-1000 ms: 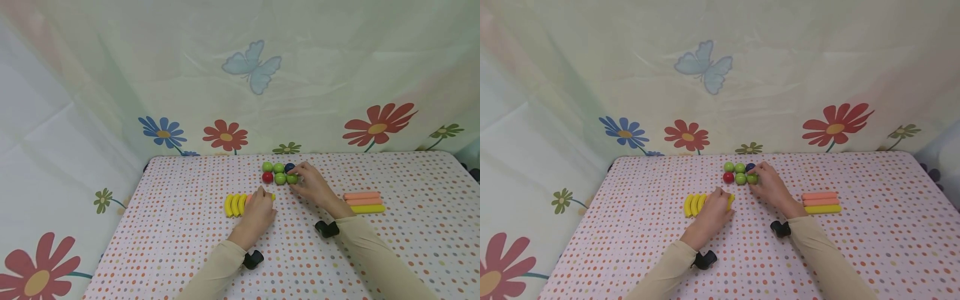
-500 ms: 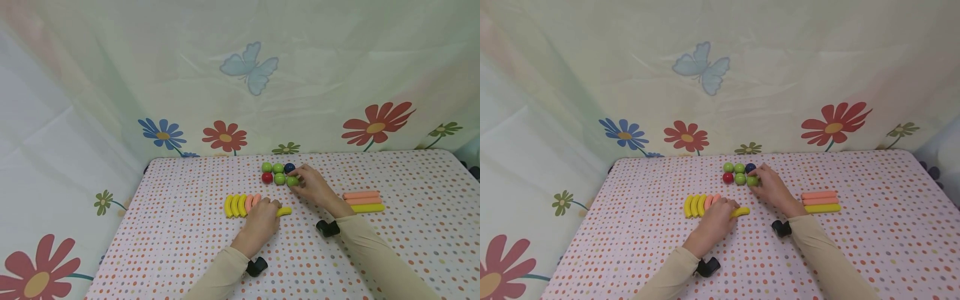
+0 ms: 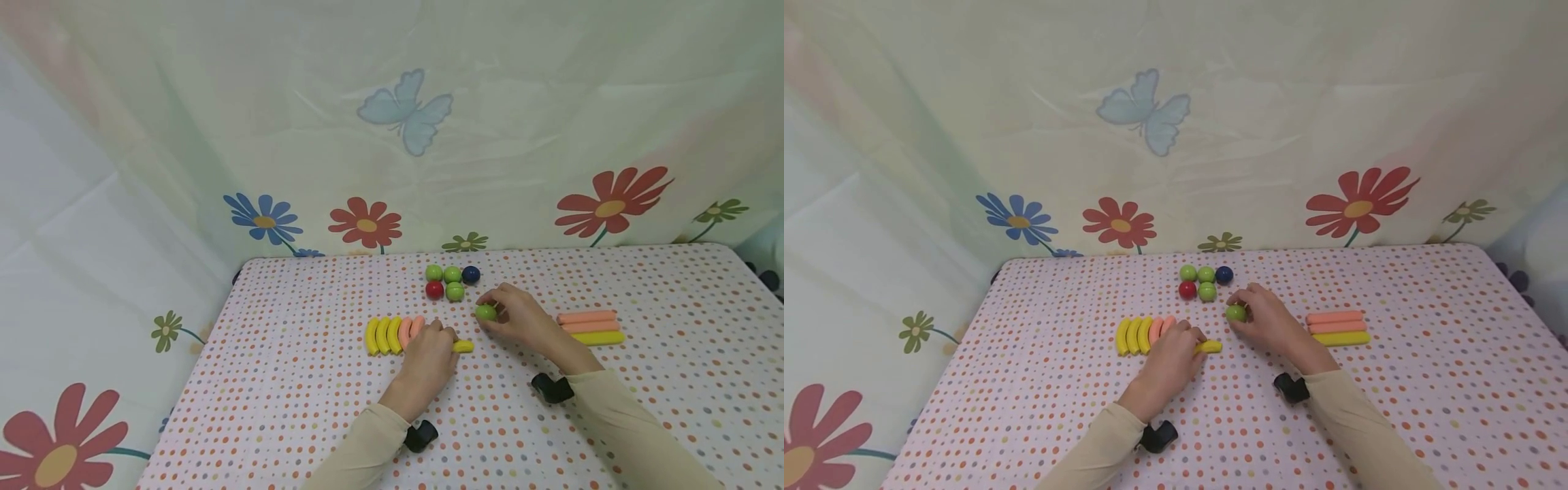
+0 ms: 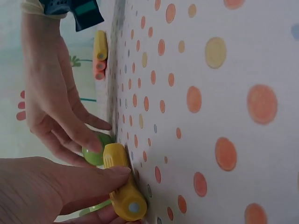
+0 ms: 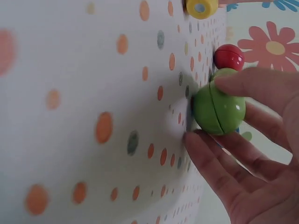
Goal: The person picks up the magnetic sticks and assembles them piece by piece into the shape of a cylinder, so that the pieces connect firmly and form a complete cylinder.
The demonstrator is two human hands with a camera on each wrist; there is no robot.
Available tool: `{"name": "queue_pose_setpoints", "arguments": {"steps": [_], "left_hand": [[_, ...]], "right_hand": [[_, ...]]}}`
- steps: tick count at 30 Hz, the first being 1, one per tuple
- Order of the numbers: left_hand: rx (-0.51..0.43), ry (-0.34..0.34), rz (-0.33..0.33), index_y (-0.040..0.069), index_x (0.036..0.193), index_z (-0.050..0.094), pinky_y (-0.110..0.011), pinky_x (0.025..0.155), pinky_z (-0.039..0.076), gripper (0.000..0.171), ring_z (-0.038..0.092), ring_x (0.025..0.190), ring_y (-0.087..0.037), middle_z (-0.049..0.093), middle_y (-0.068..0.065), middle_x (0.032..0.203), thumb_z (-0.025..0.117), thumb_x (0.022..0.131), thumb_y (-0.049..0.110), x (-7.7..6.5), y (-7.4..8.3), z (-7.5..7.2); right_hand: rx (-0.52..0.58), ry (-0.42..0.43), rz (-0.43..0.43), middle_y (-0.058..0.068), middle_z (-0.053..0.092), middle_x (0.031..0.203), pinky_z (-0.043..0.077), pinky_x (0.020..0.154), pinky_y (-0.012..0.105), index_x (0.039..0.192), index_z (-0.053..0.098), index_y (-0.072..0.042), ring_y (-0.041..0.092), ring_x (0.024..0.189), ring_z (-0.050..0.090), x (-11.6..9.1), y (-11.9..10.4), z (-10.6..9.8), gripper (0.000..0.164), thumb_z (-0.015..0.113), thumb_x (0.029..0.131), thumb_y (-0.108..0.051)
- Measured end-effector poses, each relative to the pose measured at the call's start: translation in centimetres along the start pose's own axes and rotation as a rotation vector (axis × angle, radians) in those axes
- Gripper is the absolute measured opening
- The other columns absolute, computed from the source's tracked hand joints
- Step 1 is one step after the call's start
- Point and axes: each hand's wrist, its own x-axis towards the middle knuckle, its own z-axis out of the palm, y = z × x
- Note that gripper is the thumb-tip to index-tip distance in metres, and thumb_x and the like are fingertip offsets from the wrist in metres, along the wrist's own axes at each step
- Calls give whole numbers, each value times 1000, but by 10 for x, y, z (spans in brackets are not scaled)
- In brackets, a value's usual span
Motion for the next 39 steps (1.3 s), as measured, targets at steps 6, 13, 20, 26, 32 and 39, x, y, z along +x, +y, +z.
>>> {"name": "queue_pose_setpoints", "arguments": {"steps": [6,13,20,26,32,39], "left_hand": [[-19,-13,-21,1,101,75,-23,72,53,13,64,84,-17,67,-8,94,80,92,8,-1,0,1],[7,-22,-40,3,107,78,-23,72,53,16,63,85,-18,67,-7,96,80,92,9,0,1,1],[15,-23,-42,4,109,79,-23,72,53,17,63,85,-18,68,-6,96,80,92,10,0,2,1],[-1,-33,-28,4,110,78,-22,73,52,17,63,87,-16,68,-5,98,79,94,12,-2,2,-1],[-7,-33,-23,5,111,79,-21,73,52,18,62,87,-14,68,-5,99,80,94,13,-3,1,-2],[-46,-38,-23,5,111,79,-21,71,51,19,60,83,-12,67,-4,96,80,94,13,-5,-1,-3]], "right_hand": [[-7,-32,9,11,61,100,59,70,31,109,71,5,17,81,64,-15,-2,-2,25,80,85,2],[-15,-53,-8,7,63,100,57,69,29,107,71,0,17,85,64,-30,-5,-3,32,87,79,4],[41,-78,-54,5,64,102,57,71,28,106,73,0,18,89,65,-40,-16,5,30,87,80,1],[102,-57,-61,8,62,105,59,72,26,110,71,4,16,87,67,-43,-21,11,31,85,82,3],[100,-31,-63,7,63,106,60,73,27,111,70,3,16,87,67,-44,-18,14,33,86,82,3],[112,-20,-84,6,64,107,60,75,28,111,71,1,16,89,67,-44,-16,16,34,87,82,1]]}}
